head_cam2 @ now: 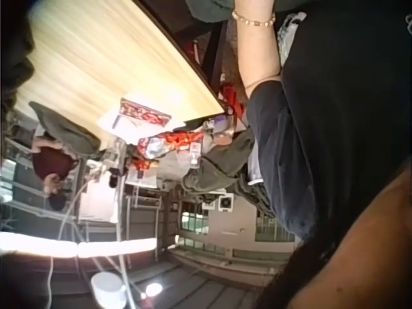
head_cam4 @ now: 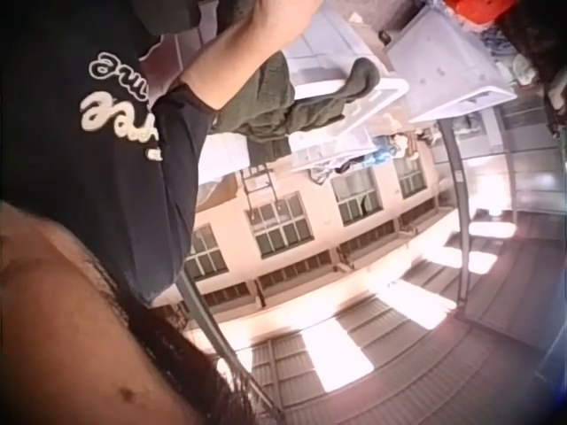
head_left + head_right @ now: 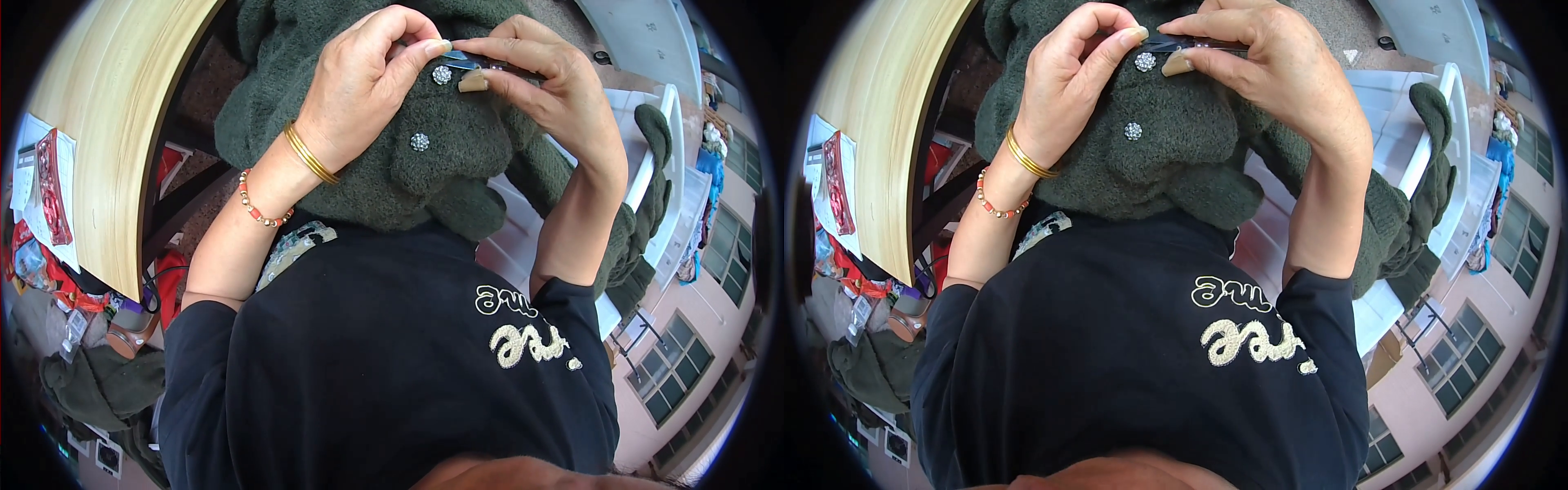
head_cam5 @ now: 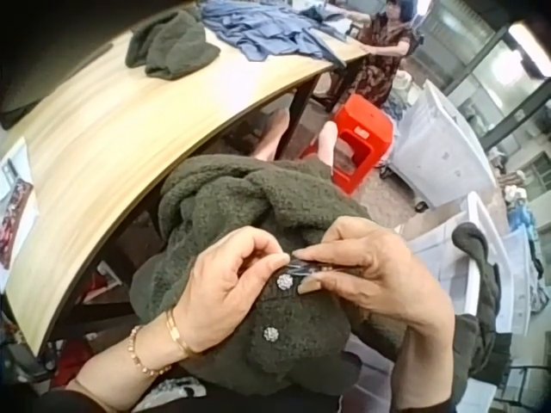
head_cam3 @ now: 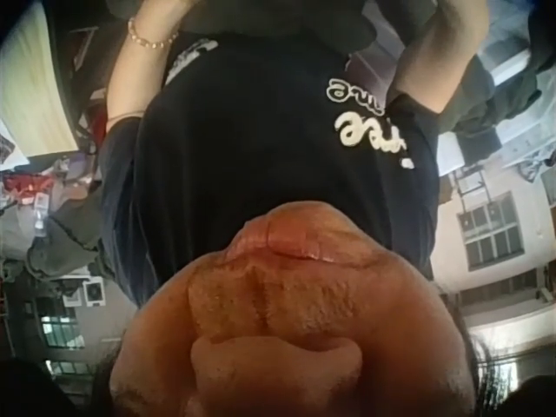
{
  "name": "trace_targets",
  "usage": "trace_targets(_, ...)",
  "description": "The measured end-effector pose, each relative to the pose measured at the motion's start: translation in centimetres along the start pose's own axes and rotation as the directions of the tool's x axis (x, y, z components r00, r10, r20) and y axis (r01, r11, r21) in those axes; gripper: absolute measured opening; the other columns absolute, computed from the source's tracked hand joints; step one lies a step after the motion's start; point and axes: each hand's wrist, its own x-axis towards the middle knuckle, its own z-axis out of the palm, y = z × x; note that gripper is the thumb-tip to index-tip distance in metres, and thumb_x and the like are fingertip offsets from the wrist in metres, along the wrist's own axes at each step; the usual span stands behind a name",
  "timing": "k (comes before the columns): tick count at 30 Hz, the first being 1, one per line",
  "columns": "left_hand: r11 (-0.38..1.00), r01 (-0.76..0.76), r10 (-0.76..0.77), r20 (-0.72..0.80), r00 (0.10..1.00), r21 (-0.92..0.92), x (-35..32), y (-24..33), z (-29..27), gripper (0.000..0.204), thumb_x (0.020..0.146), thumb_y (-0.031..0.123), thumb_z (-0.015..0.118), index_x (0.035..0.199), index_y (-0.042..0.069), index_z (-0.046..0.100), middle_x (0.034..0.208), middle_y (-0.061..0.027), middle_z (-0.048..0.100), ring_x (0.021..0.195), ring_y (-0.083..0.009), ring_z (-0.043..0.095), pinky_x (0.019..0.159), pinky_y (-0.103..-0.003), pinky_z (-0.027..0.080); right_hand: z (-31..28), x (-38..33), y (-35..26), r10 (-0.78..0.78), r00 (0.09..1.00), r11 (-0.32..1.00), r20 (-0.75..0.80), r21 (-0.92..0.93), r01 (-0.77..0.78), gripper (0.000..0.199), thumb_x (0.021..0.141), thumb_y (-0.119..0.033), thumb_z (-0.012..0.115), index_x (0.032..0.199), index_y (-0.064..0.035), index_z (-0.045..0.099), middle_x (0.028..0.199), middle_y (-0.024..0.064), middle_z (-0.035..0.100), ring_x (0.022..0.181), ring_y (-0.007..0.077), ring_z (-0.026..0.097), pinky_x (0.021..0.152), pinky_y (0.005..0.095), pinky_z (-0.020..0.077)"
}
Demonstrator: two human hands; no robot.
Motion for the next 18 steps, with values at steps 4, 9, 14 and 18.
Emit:
trace_targets(4, 0.999, -0.043, 0.044, -0.012, 0.999, 0.013, -0.19, -0.3, -0.02, 0.007, 0.091, 0.005, 0.062, 0.092, -0.001, 0.059, 0.081, -0.0112, 0.059, 0.069, -0.02, 0.056, 0.063, -0.029, 0.046, 0.17, 0.17, 0.27, -0.015, 1.0, 1.0, 0.027, 0.009, 0.015, 0.028, 0.084, -0.004, 0.068, 0.112, -0.0031, 0.07, 0.086, 0.0024, 0.053, 0.074, 0.0101, 0.05, 0.061, 0.0239, 0.0381)
trace_targets(9, 0.997, -0.071, 0.071, 0.004, 0.997, 0.0, -0.15, -0.28, 0.21, 0.007, 0.091, 0.005, 0.062, 0.092, -0.001, 0.059, 0.081, -0.0115, 0.06, 0.07, -0.0209, 0.057, 0.064, -0.03, 0.047, -0.18, -0.12, -0.11, -0.017, 0.998, 1.0, 0.054, -0.013, 0.017, 0.029, 0.084, -0.003, 0.068, 0.112, -0.0025, 0.07, 0.086, 0.0026, 0.053, 0.075, 0.0101, 0.05, 0.061, 0.0238, 0.0381)
trace_targets(14, 0.998, -0.069, 0.069, -0.001, 0.998, -0.011, -0.28, -0.04, 0.1, 0.008, 0.091, 0.006, 0.062, 0.093, -0.001, 0.059, 0.082, -0.0118, 0.06, 0.071, -0.0212, 0.058, 0.066, -0.03, 0.048, -0.55, -0.03, 0.21, -0.051, 0.998, 0.999, 0.022, 0.008, 0.051, 0.029, 0.083, -0.003, 0.068, 0.112, -0.0022, 0.07, 0.086, 0.0031, 0.054, 0.075, 0.0103, 0.05, 0.061, 0.0238, 0.0383)
trace_targets(18, 0.998, -0.066, 0.066, 0.005, 0.998, -0.009, -0.27, -0.15, 0.1, 0.008, 0.091, 0.006, 0.062, 0.093, -0.001, 0.059, 0.082, -0.0117, 0.061, 0.072, -0.0212, 0.059, 0.066, -0.03, 0.048, -0.71, -0.1, 0.24, -0.023, 0.998, 1.0, 0.055, -0.012, 0.024, 0.029, 0.083, -0.003, 0.068, 0.112, -0.0023, 0.07, 0.087, 0.0032, 0.054, 0.075, 0.0102, 0.05, 0.061, 0.0239, 0.0386)
